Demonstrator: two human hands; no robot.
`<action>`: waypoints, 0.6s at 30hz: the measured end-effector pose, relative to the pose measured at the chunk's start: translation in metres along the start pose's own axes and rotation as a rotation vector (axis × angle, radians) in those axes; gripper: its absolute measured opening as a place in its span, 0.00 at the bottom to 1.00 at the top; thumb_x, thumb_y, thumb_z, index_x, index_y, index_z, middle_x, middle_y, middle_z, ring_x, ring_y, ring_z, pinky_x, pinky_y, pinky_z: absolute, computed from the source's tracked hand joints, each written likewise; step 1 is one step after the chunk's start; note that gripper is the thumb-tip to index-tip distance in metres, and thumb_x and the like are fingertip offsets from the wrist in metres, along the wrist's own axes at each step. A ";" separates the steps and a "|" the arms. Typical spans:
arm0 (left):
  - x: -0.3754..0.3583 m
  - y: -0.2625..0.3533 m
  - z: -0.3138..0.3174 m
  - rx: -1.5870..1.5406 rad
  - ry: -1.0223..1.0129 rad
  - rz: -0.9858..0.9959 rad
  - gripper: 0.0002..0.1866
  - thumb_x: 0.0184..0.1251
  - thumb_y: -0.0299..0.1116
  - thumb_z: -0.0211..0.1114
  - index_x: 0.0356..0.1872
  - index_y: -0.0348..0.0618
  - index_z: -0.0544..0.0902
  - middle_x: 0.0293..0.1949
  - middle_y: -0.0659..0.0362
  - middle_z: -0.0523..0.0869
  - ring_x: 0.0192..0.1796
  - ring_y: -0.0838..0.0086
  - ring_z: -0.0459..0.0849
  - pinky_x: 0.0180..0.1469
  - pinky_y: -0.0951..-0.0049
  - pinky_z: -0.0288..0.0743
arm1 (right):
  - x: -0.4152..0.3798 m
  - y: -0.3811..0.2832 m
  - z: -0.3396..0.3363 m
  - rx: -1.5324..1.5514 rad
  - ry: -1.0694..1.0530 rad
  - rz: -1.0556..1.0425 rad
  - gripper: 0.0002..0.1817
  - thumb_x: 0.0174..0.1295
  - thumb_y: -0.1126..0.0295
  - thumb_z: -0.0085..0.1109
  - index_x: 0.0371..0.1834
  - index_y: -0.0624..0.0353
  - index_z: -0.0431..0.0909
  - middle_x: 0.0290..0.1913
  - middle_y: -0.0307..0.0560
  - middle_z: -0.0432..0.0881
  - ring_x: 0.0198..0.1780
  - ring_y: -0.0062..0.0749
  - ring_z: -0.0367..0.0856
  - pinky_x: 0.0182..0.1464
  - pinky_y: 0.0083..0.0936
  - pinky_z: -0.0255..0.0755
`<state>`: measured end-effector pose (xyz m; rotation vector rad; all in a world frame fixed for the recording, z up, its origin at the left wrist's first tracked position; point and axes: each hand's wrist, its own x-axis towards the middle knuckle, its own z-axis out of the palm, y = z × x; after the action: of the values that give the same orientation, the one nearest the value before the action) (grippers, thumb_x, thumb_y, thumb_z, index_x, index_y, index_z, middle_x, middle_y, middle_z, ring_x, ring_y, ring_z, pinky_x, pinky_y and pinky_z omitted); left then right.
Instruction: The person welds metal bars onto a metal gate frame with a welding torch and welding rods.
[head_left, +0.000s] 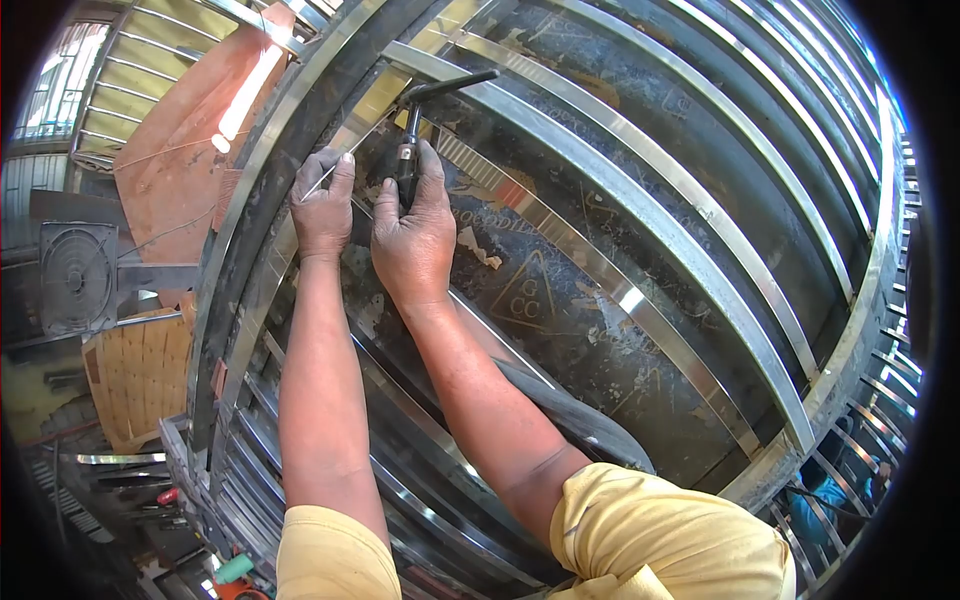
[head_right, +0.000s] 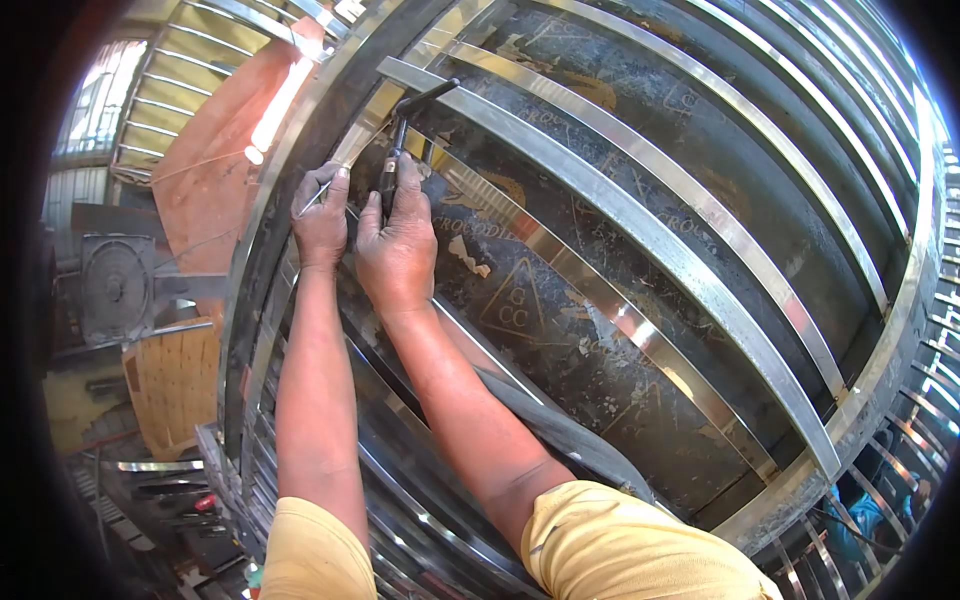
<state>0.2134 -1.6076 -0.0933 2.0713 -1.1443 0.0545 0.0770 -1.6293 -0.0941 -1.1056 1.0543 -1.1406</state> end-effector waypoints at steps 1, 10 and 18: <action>0.000 0.003 0.000 -0.001 -0.002 -0.005 0.10 0.74 0.35 0.68 0.44 0.38 0.86 0.45 0.55 0.90 0.48 0.68 0.86 0.55 0.66 0.77 | 0.000 0.000 0.000 -0.001 -0.009 0.012 0.31 0.69 0.73 0.61 0.76 0.55 0.66 0.57 0.65 0.82 0.55 0.63 0.84 0.56 0.47 0.79; 0.001 0.000 0.001 -0.027 0.006 0.003 0.09 0.74 0.35 0.69 0.43 0.39 0.86 0.44 0.56 0.90 0.47 0.69 0.86 0.54 0.67 0.77 | -0.002 -0.002 -0.001 -0.006 0.028 -0.010 0.33 0.69 0.72 0.61 0.77 0.57 0.63 0.61 0.65 0.81 0.59 0.63 0.83 0.59 0.47 0.78; 0.000 0.004 0.003 -0.024 0.044 0.023 0.07 0.72 0.33 0.70 0.39 0.39 0.85 0.38 0.58 0.88 0.41 0.71 0.83 0.49 0.68 0.78 | -0.001 0.000 -0.001 -0.022 0.013 -0.035 0.32 0.68 0.73 0.61 0.76 0.57 0.65 0.60 0.65 0.81 0.59 0.62 0.83 0.60 0.46 0.78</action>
<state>0.2091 -1.6108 -0.0933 2.0259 -1.1368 0.0962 0.0761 -1.6288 -0.0945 -1.1391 1.0634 -1.1678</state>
